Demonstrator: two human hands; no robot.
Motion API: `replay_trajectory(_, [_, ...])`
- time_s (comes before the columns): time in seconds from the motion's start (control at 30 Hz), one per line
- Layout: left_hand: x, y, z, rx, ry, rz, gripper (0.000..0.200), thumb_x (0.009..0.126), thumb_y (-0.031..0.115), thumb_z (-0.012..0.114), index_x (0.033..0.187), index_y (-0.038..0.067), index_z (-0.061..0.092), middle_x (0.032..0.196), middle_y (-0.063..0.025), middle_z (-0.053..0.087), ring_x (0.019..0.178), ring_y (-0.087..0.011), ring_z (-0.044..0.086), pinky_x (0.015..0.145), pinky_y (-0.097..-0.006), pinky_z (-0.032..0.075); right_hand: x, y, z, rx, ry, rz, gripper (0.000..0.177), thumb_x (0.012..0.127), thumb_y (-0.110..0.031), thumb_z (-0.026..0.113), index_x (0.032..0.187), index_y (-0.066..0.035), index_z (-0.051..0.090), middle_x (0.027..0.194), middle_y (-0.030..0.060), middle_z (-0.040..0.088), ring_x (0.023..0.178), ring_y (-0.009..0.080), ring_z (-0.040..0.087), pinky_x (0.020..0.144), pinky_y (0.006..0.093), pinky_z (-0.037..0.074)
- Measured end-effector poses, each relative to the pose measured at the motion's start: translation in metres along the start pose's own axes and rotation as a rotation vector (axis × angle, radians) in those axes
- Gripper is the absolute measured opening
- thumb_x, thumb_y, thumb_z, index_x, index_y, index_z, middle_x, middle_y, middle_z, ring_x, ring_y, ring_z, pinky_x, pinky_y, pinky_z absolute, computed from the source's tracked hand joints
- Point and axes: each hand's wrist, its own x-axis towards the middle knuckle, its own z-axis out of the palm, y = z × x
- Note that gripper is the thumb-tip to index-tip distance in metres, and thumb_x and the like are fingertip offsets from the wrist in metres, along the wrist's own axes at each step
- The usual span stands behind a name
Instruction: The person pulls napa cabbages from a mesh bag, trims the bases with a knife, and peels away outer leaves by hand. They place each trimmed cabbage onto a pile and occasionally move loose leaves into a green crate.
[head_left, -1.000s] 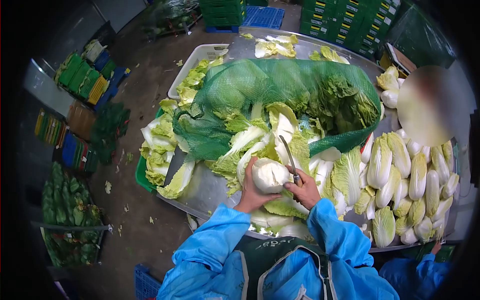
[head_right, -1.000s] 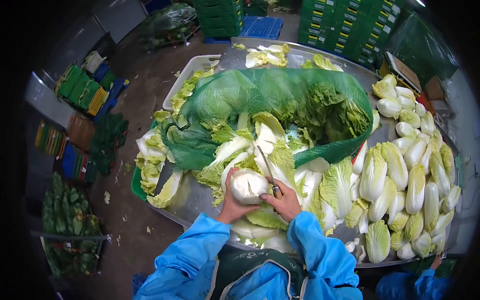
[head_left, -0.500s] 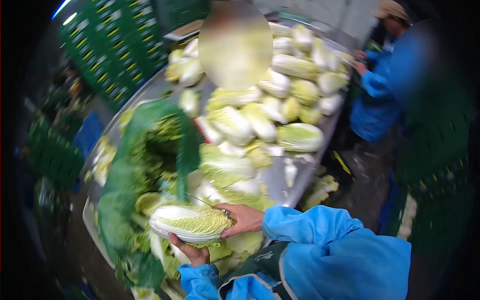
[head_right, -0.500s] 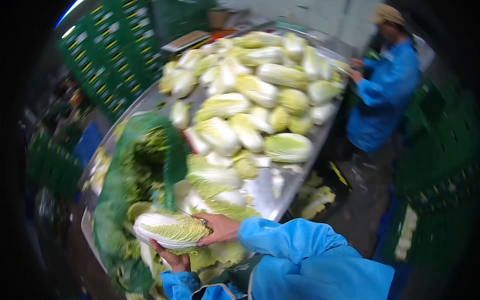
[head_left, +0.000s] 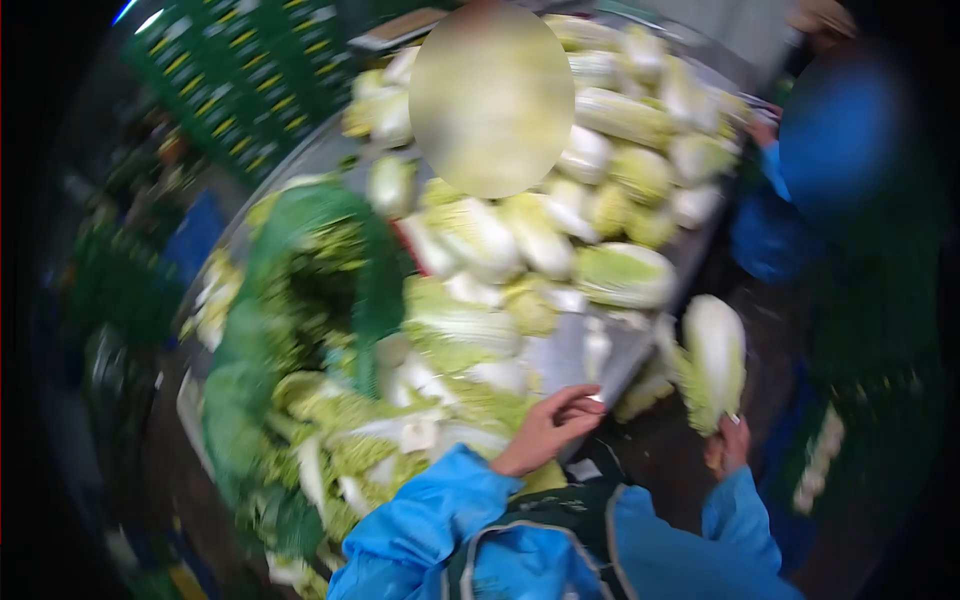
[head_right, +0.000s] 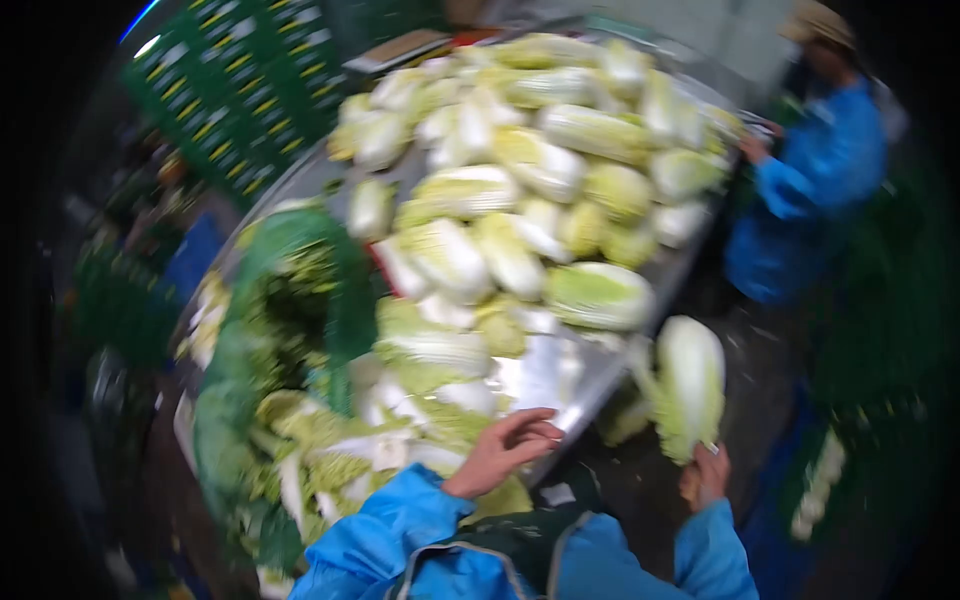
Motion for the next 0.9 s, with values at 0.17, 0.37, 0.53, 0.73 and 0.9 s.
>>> replay_trajectory(0.17, [-0.019, 0.004, -0.087, 0.095, 0.476, 0.248, 0.041, 0.085, 0.013, 0.063, 0.122, 0.001, 0.051, 0.104, -0.0056, 0.061, 0.091, -0.0096, 0.056, 0.081, -0.0232, 0.046, 0.061, -0.002, 0.028, -0.366, 0.218, -0.156, 0.028, 0.086, -0.018, 0.061, 0.110, -0.007, 0.051, 0.083, 0.0051, 0.061, 0.034, 0.0077, 0.038, 0.029, 0.0222, 0.030])
replay_trajectory(0.37, [-0.087, 0.009, -0.223, 1.213, 1.526, 0.313, 0.053, 0.076, 0.026, 0.069, 0.120, 0.003, 0.051, 0.111, -0.0171, 0.057, 0.104, -0.0300, 0.054, 0.090, -0.0387, 0.040, 0.069, -0.050, 0.206, -0.416, -0.365, -0.241, 0.025, 0.087, -0.019, 0.056, 0.107, -0.005, 0.051, 0.085, 0.0072, 0.065, 0.035, 0.0059, 0.038, 0.027, 0.0214, 0.026])
replay_trajectory(0.53, [-0.142, -0.041, -0.247, 1.169, 1.431, 0.010, 0.062, 0.075, 0.034, 0.069, 0.125, 0.005, 0.047, 0.116, -0.0200, 0.055, 0.106, -0.0351, 0.052, 0.093, -0.0427, 0.038, 0.010, -0.048, 0.383, -0.433, -0.987, -0.206, 0.037, 0.085, -0.015, 0.057, 0.115, 0.003, 0.045, 0.093, 0.0119, 0.065, 0.038, 0.0064, 0.042, 0.033, 0.0204, 0.033])
replay_trajectory(0.73, [-0.169, -0.005, -0.334, 0.295, 1.665, 0.403, 0.056, 0.083, 0.030, 0.064, 0.125, -0.002, 0.046, 0.110, -0.0146, 0.059, 0.091, -0.0191, 0.058, 0.079, -0.0306, 0.047, -0.090, 0.033, 0.573, -0.510, -1.560, -0.759, 0.059, 0.076, -0.017, 0.070, 0.127, 0.001, 0.046, 0.114, 0.0138, 0.059, 0.095, 0.0205, 0.057, 0.086, 0.0308, 0.044])
replay_trajectory(0.9, [-0.182, 0.029, -0.395, 0.426, 1.647, 0.088, 0.045, 0.082, 0.029, 0.062, 0.115, -0.001, 0.054, 0.095, -0.0182, 0.063, 0.084, -0.0279, 0.061, 0.074, -0.0355, 0.049, -0.098, 0.108, 0.671, -0.585, -1.413, -0.671, 0.063, 0.074, -0.024, 0.071, 0.125, 0.004, 0.046, 0.098, 0.0201, 0.064, 0.088, 0.0230, 0.062, 0.081, 0.0317, 0.047])
